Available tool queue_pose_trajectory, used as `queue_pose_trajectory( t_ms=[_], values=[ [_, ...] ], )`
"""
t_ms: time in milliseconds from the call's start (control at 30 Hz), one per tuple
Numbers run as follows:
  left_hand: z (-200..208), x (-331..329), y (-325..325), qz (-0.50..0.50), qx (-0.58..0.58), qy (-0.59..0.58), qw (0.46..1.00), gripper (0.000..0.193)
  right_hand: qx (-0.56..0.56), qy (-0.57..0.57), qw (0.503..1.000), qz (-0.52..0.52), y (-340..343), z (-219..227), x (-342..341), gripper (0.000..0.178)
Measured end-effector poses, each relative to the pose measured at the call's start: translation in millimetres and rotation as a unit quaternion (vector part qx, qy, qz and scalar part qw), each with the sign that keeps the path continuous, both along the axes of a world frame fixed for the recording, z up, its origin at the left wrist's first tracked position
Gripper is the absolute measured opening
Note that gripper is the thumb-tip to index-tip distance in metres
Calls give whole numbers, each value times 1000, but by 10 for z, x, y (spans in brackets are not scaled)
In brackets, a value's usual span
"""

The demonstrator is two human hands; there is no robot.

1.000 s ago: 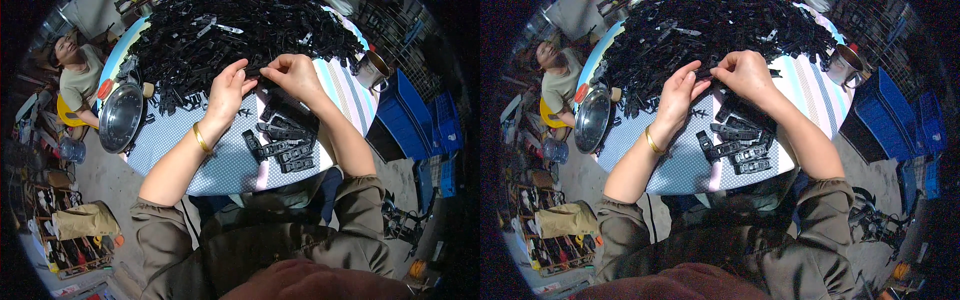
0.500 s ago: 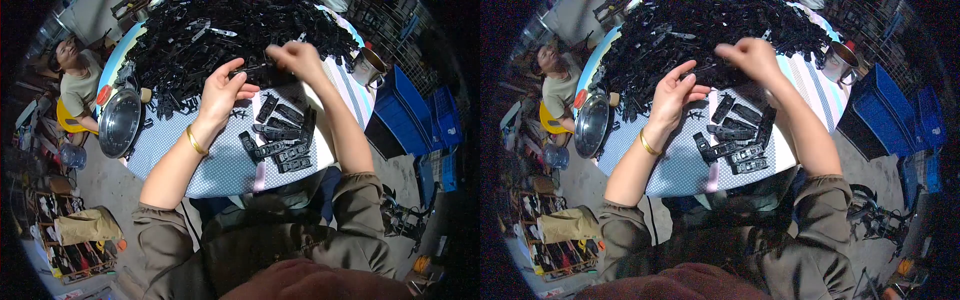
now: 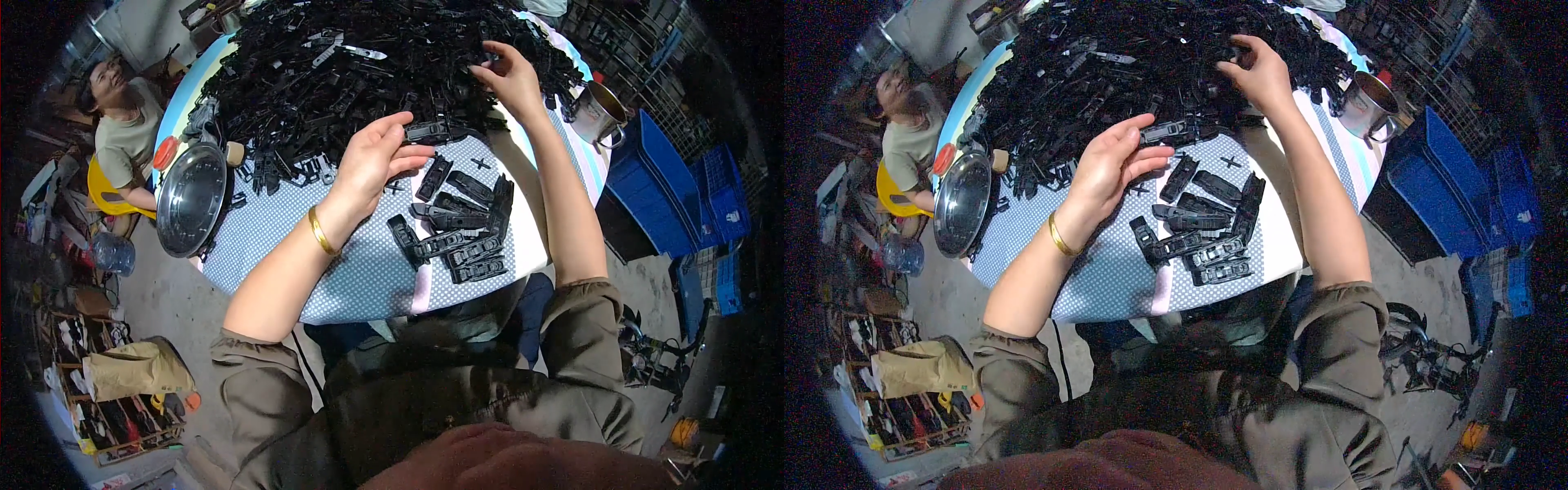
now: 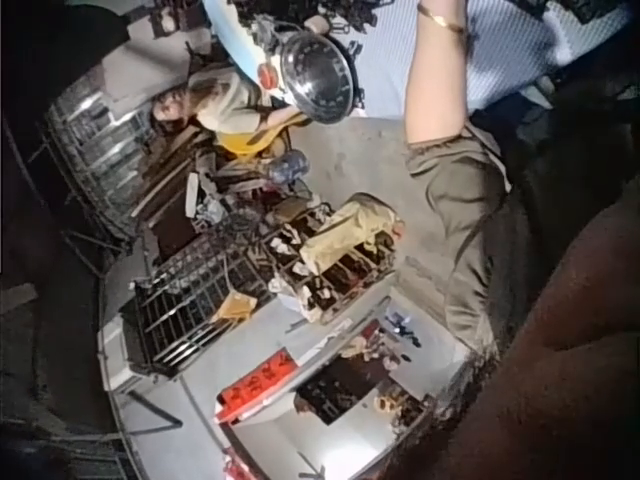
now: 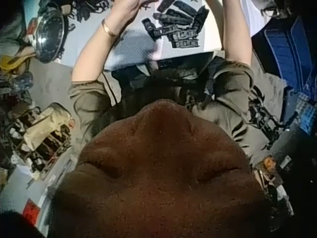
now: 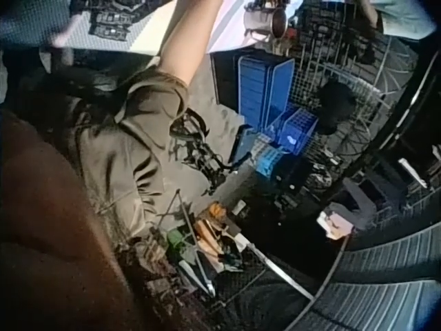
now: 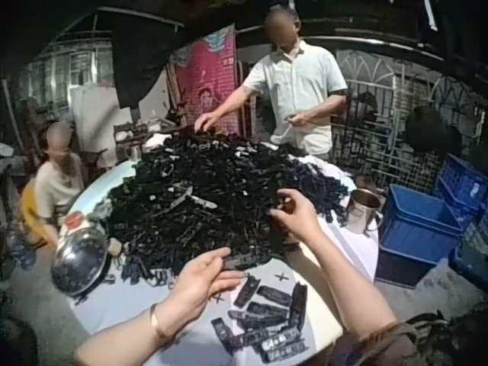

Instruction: Sorting small black plastic fasteners from a large pile into smaller groups on a table.

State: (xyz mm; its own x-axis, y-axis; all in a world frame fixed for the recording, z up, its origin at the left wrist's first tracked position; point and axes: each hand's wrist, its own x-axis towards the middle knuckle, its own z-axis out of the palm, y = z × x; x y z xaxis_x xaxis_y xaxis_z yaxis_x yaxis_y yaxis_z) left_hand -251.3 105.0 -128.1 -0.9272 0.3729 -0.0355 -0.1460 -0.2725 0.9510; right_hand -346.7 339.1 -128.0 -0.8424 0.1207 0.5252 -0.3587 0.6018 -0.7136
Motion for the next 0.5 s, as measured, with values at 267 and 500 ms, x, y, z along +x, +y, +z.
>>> queue_pose_trajectory(
  t_ms=[267,500],
  values=[
    [-26,-19,-23,12,93,-45,995,34,-113,-45,965,232,-773,222,742,26],
    [-90,-34,-4,12,98,-22,995,36,-46,-4,983,180,-926,111,836,24]
  ],
)
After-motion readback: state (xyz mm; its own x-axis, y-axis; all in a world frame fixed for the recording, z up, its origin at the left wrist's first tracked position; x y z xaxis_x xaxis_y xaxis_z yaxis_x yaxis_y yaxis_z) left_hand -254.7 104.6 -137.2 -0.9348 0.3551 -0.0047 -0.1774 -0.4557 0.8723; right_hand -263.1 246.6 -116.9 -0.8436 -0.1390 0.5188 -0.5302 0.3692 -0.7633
